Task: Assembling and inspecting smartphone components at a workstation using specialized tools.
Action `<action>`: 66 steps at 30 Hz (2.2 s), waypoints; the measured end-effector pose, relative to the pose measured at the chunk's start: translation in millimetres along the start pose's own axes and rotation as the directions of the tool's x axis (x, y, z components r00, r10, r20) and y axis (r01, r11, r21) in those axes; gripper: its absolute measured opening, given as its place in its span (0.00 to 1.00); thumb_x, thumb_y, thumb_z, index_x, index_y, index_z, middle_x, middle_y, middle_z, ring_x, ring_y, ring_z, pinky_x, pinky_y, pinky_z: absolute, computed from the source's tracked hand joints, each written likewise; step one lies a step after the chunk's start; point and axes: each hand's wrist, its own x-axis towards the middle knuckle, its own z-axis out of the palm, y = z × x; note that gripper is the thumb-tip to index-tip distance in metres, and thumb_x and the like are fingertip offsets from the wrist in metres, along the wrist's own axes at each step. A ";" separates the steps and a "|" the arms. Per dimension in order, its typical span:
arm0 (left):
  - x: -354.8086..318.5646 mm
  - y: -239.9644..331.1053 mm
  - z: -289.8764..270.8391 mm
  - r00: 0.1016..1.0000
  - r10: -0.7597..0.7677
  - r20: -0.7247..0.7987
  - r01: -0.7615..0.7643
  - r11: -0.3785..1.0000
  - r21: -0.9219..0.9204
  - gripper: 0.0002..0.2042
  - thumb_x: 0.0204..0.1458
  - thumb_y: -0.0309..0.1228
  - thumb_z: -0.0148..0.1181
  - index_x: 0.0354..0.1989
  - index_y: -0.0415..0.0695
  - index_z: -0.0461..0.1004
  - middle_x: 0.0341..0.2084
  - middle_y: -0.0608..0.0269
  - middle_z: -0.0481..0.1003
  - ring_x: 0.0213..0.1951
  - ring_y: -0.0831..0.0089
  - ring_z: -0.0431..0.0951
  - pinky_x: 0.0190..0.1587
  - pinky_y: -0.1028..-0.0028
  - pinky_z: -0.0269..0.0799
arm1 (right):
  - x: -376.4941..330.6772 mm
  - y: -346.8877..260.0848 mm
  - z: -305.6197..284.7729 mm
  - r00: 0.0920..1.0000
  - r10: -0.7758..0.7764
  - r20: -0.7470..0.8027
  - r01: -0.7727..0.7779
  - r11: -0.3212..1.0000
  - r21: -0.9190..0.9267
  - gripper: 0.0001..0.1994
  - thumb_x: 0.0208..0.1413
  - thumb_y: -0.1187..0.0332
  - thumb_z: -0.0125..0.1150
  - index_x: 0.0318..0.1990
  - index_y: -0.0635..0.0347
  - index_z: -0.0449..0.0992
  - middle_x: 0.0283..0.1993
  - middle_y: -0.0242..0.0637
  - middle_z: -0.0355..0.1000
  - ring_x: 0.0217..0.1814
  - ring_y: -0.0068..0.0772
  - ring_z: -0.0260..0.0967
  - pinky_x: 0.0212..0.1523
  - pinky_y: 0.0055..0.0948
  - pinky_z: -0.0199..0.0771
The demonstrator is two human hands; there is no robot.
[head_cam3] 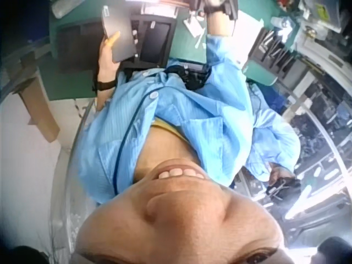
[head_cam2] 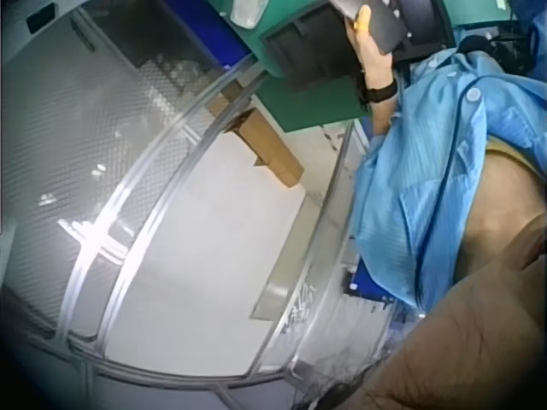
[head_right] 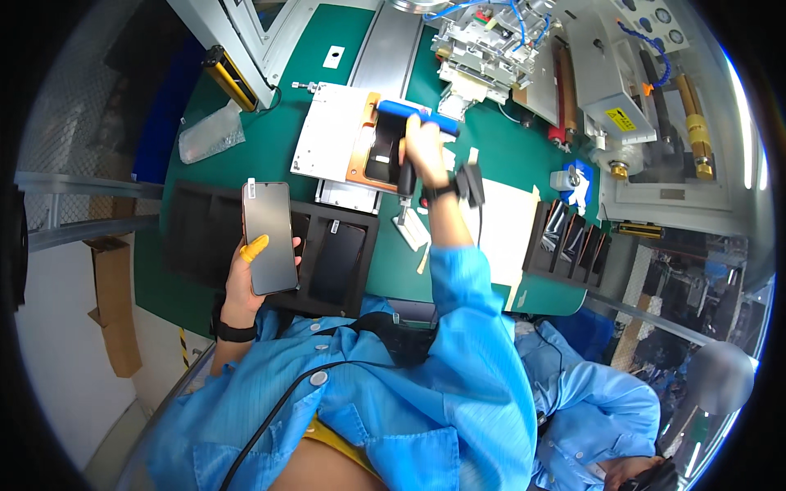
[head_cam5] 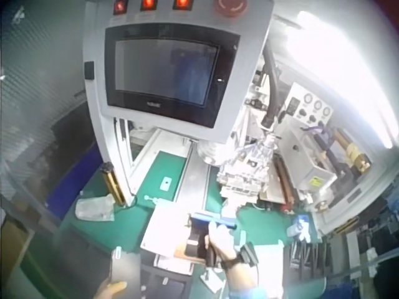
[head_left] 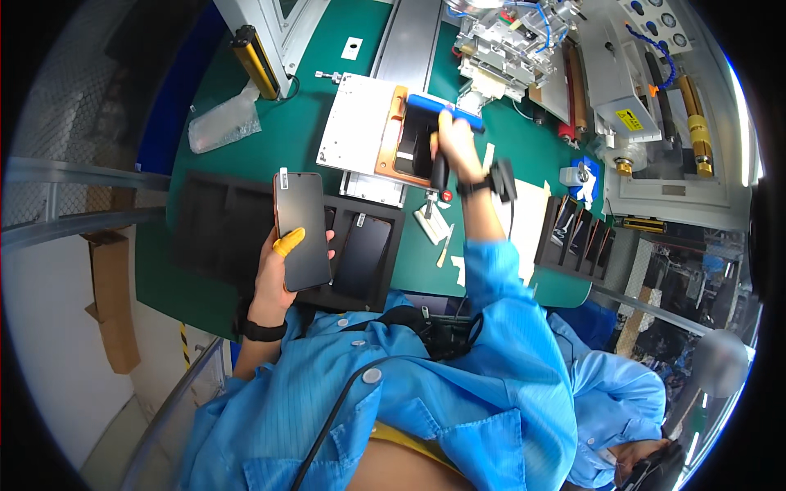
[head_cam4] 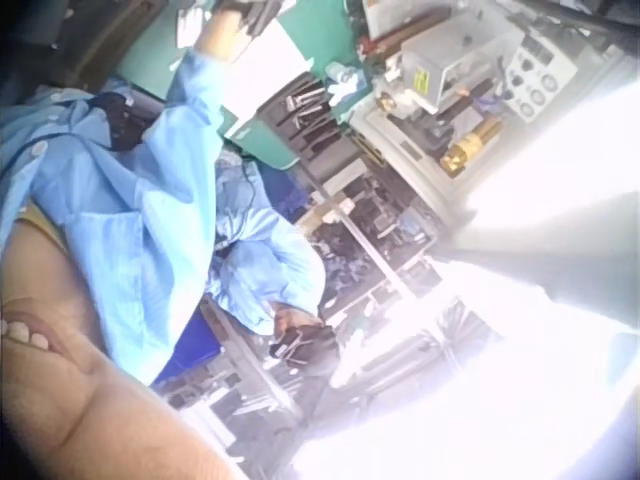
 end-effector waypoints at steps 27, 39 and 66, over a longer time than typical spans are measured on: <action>6.8 -23.1 40.1 0.872 -0.144 0.467 0.267 0.941 -0.209 0.28 0.52 0.56 0.22 0.60 0.59 0.46 0.57 0.50 0.51 0.56 0.43 0.53 0.52 0.45 0.54 | -103.5 171.7 -67.9 0.820 0.466 -0.331 -0.330 0.859 0.392 0.13 0.55 0.64 0.43 0.25 0.66 0.61 0.14 0.35 0.62 0.10 0.26 0.59 0.10 0.25 0.61; -1.6 -33.0 73.3 0.857 -0.171 0.485 0.274 0.950 -0.148 0.32 0.51 0.58 0.23 0.61 0.55 0.42 0.58 0.49 0.49 0.57 0.43 0.52 0.51 0.44 0.54 | -79.0 279.1 -103.7 0.680 0.449 -0.579 -0.189 0.871 0.453 0.14 0.53 0.68 0.42 0.21 0.69 0.62 0.12 0.39 0.61 0.11 0.30 0.59 0.13 0.28 0.63; 47.3 22.8 -151.0 0.828 0.542 0.143 -0.132 -0.060 0.990 0.17 0.46 0.30 0.57 0.42 0.33 0.67 0.34 0.54 0.72 0.36 0.68 0.71 0.41 0.73 0.64 | -117.4 298.2 -34.2 0.650 0.492 -0.578 -0.462 0.861 0.213 0.16 0.50 0.63 0.43 0.33 0.73 0.67 0.28 0.52 0.69 0.23 0.39 0.70 0.23 0.35 0.71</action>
